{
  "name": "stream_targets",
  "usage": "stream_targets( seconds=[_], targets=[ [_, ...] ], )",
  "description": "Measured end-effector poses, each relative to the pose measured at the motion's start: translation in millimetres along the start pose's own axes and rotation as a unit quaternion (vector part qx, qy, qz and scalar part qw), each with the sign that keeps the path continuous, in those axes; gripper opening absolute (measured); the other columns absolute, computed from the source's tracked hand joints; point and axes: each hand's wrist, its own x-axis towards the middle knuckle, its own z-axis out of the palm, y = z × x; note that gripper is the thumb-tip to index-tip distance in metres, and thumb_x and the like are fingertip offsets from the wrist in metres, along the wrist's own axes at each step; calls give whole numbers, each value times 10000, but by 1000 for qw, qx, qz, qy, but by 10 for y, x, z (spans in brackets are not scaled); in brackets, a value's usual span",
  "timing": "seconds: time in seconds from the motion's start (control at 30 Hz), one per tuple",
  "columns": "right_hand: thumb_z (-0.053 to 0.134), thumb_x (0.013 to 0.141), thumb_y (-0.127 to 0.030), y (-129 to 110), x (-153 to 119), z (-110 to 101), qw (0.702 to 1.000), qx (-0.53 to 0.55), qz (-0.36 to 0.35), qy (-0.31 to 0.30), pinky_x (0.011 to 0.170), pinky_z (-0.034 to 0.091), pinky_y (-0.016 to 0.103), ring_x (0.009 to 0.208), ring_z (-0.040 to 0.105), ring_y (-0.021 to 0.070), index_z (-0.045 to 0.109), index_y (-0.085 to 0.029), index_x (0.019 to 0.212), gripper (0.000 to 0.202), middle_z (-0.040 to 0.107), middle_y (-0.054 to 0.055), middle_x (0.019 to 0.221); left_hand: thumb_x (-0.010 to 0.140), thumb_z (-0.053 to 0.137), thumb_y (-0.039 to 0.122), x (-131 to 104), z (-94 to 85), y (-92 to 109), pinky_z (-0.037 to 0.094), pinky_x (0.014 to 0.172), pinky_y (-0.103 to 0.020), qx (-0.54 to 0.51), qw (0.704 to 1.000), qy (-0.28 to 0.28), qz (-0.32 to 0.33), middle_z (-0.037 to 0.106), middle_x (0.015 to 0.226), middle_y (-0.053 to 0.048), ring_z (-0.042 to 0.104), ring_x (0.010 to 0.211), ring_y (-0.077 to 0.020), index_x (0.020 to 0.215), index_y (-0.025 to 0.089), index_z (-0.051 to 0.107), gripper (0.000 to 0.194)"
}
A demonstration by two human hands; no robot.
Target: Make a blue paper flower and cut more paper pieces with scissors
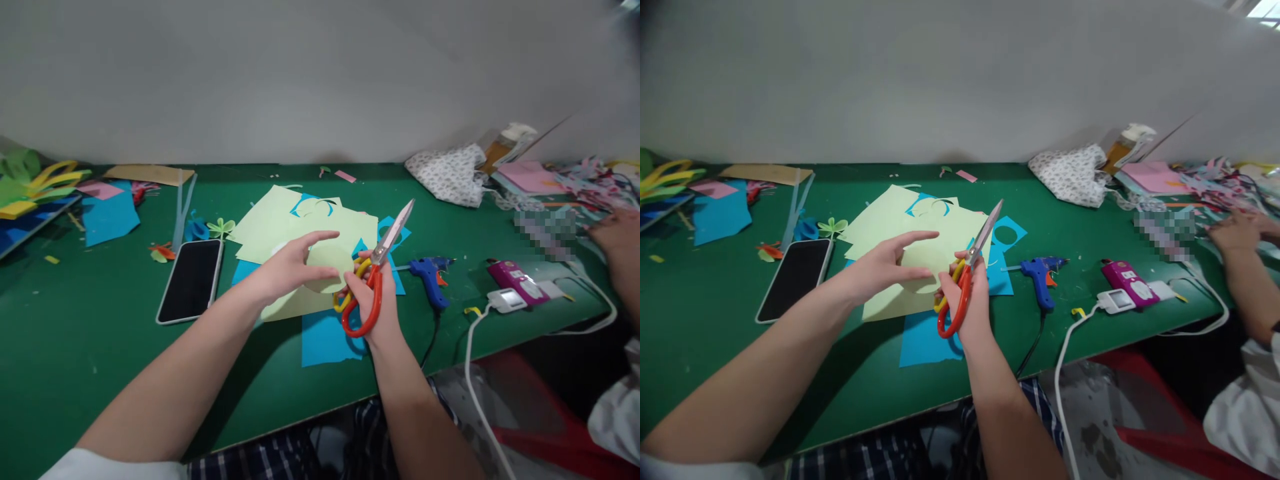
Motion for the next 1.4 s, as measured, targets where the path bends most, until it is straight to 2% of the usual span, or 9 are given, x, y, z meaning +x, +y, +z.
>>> stream_targets(
  seconds=[0.07, 0.17, 0.27, 0.37, 0.47, 0.63, 0.83, 1.1, 1.4],
  targets=[
    [640, 718, -276, -11, 5, -13, 1000, 5, -2, -6, 512, 505, 232, 506, 542, 57, 416, -269, 977, 342, 483, -70, 767, 688, 679, 397, -8, 49, 24, 482, 642, -280, -20, 999, 22, 14, 583, 1144, -73, 585, 813, -183, 1239, 259, 511, 592],
    [646, 710, -371, -8, 3, -17, 999, 0, -14, -41, 536, 506, 240, 566, 524, 74, 398, -282, 1019, 406, 474, -50, 799, 706, 665, 350, -38, 53, 86, 508, 650, -291, -80, 992, 94, 30, 629, 1034, -65, 611, 819, -192, 1248, 239, 491, 581],
    [678, 645, -450, 44, -22, 10, 994, -47, -21, -95, 510, 488, 243, 574, 483, 88, 400, -297, 1079, 538, 482, -27, 847, 713, 653, 315, -75, 5, 148, 529, 675, -315, -111, 977, 172, 53, 645, 994, -48, 627, 833, -201, 1262, 256, 462, 584],
    [671, 627, -514, 119, -73, 54, 985, -95, -27, -142, 514, 468, 262, 563, 456, 95, 389, -317, 1148, 625, 505, -2, 924, 716, 643, 298, -108, -35, 184, 538, 710, -325, -114, 962, 238, 75, 625, 1070, -44, 628, 868, -202, 1264, 276, 451, 581],
    [653, 631, -559, 167, -124, 75, 980, -121, -37, -156, 540, 440, 281, 567, 458, 102, 395, -319, 1165, 639, 521, 8, 957, 715, 641, 285, -134, -32, 199, 534, 756, -325, -99, 951, 278, 95, 591, 1149, -41, 616, 921, -204, 1252, 273, 466, 565],
    [583, 670, -621, 152, -157, 51, 974, -151, -44, -164, 576, 417, 284, 566, 425, 94, 380, -308, 1178, 630, 519, 6, 958, 729, 630, 283, -154, 25, 216, 537, 743, -325, -95, 957, 256, 99, 632, 1046, -29, 628, 875, -198, 1265, 265, 453, 565],
    [592, 624, -662, 134, -151, 63, 982, -121, -24, -140, 535, 429, 271, 567, 424, 106, 402, -289, 1136, 661, 503, 6, 895, 739, 617, 297, -158, 43, 231, 541, 726, -340, -89, 964, 237, 81, 639, 1033, -37, 630, 867, -203, 1284, 272, 428, 577],
    [571, 710, -575, 110, -153, 25, 969, -183, -56, -160, 590, 420, 288, 709, 509, 165, 394, -274, 1151, 562, 534, 27, 907, 730, 619, 284, -150, 55, 215, 540, 714, -341, -88, 965, 233, 78, 631, 1066, -40, 631, 870, -205, 1272, 275, 442, 570],
    [567, 710, -581, 82, -164, 40, 967, -189, -42, -166, 594, 437, 286, 710, 518, 161, 392, -264, 1148, 569, 522, 22, 901, 725, 631, 290, -151, 49, 225, 538, 707, -332, -98, 965, 234, 71, 637, 1035, -31, 627, 850, -197, 1262, 283, 454, 566]
  ],
)
